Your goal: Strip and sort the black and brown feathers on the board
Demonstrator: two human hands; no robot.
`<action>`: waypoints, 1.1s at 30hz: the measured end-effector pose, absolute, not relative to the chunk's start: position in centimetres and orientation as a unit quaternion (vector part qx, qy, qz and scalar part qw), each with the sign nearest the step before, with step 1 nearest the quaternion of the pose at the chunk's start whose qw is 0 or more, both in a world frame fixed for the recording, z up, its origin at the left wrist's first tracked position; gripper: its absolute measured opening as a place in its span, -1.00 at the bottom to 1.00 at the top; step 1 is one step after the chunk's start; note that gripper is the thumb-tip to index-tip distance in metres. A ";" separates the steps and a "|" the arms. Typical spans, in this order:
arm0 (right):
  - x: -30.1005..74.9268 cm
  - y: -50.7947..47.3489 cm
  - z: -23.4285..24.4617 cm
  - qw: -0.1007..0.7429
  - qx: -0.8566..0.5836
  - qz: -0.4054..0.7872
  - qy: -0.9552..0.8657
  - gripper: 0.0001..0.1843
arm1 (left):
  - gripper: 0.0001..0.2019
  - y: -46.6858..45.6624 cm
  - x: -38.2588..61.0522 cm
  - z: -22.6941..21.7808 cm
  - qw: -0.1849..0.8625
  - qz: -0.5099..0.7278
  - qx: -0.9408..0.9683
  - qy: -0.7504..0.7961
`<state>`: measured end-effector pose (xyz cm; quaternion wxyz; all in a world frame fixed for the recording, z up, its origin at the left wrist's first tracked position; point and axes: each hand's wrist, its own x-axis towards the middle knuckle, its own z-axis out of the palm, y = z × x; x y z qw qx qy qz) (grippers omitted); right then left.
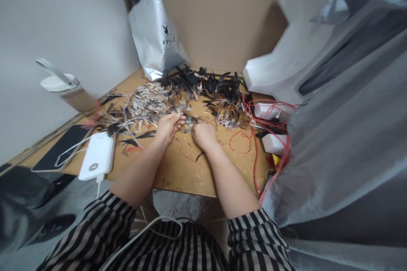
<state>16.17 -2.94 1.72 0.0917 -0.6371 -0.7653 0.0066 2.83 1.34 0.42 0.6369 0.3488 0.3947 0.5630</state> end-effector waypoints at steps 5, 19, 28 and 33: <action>16.1 -2.6 1.1 0.091 -0.654 0.005 -0.751 -0.69 | -0.88 1.4 2.9 0.5 0.631 0.571 0.341 0.401; 17.7 -0.7 0.7 0.557 -0.527 0.525 -0.369 -0.66 | -0.93 1.2 2.8 0.2 0.746 0.504 0.283 0.332; 16.5 -1.0 0.5 0.582 -0.534 0.473 -0.390 -0.69 | -0.94 0.9 3.2 0.0 0.777 0.461 0.289 0.315; 15.9 -1.0 0.0 0.590 -0.524 0.400 -0.466 -0.77 | -0.92 1.1 3.3 -0.3 0.776 0.461 0.299 0.310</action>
